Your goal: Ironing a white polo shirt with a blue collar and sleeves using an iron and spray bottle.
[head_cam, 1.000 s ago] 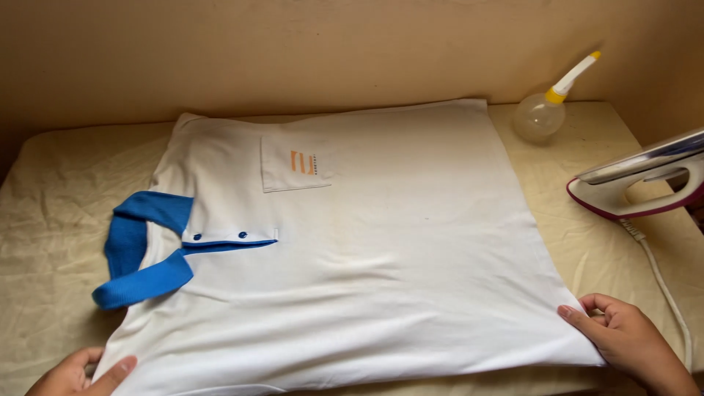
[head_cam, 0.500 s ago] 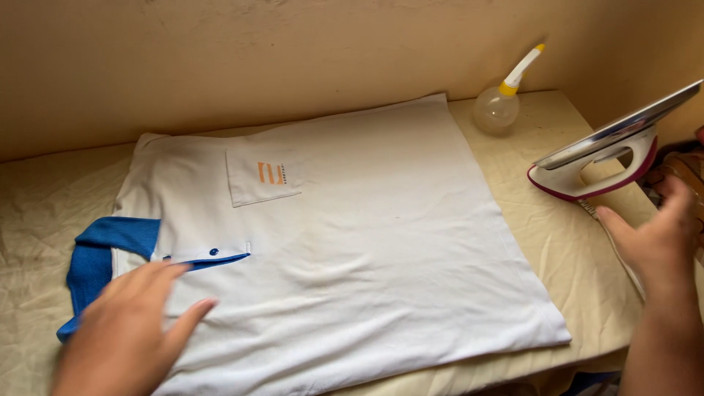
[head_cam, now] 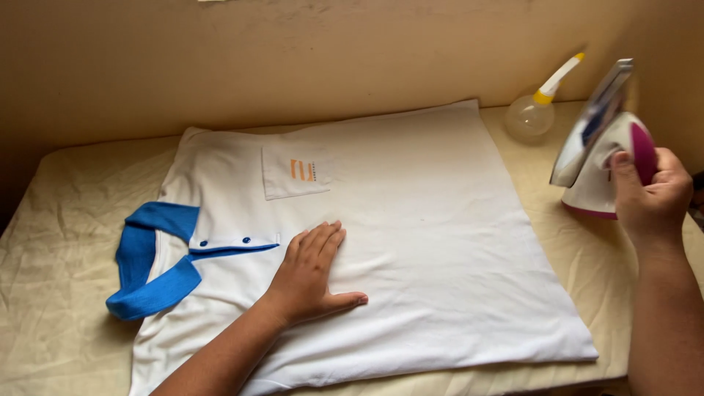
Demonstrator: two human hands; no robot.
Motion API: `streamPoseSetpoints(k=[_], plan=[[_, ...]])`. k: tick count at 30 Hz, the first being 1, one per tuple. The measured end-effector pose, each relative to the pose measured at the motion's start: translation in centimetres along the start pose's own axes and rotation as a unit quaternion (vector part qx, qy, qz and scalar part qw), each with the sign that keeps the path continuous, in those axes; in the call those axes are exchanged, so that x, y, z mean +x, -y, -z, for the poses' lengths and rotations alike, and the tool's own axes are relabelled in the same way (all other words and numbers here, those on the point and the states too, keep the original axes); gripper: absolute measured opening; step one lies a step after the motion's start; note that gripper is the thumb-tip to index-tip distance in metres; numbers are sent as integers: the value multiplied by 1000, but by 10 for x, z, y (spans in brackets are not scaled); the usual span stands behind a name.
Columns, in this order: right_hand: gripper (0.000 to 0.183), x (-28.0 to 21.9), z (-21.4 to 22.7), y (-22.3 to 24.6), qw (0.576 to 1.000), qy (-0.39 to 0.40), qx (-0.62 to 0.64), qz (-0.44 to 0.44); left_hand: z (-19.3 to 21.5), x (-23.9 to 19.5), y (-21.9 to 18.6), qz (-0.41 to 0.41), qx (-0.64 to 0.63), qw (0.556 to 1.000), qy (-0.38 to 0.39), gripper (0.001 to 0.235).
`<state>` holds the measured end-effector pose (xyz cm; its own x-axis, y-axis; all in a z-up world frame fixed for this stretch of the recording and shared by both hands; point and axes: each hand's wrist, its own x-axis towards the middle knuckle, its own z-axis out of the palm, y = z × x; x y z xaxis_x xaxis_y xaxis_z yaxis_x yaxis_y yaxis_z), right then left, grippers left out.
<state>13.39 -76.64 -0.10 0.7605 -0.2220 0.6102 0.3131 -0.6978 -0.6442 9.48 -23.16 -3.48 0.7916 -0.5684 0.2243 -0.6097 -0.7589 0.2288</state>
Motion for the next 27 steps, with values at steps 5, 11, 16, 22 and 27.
streamPoseSetpoints(k=[5, 11, 16, 22, 27], plan=[[31, 4, -42, 112, 989, 69, -77, 110, -14, -6, 7, 20, 38, 999, -8, 144], [47, -37, -111, 218, 886, 272, -125, 353, 14, -4, 23, 3, 57, 998, -34, 159], [40, -45, -141, 232, 826, 439, -182, 304, 23, -11, 68, 174, -4, 980, 100, 112], [49, -18, -160, 230, 896, 284, -312, 138, 39, -9, 59, 241, 8, 963, 120, 77], [46, -5, -159, 217, 878, 325, -320, 148, 40, -11, 57, 260, 16, 960, 98, 69]])
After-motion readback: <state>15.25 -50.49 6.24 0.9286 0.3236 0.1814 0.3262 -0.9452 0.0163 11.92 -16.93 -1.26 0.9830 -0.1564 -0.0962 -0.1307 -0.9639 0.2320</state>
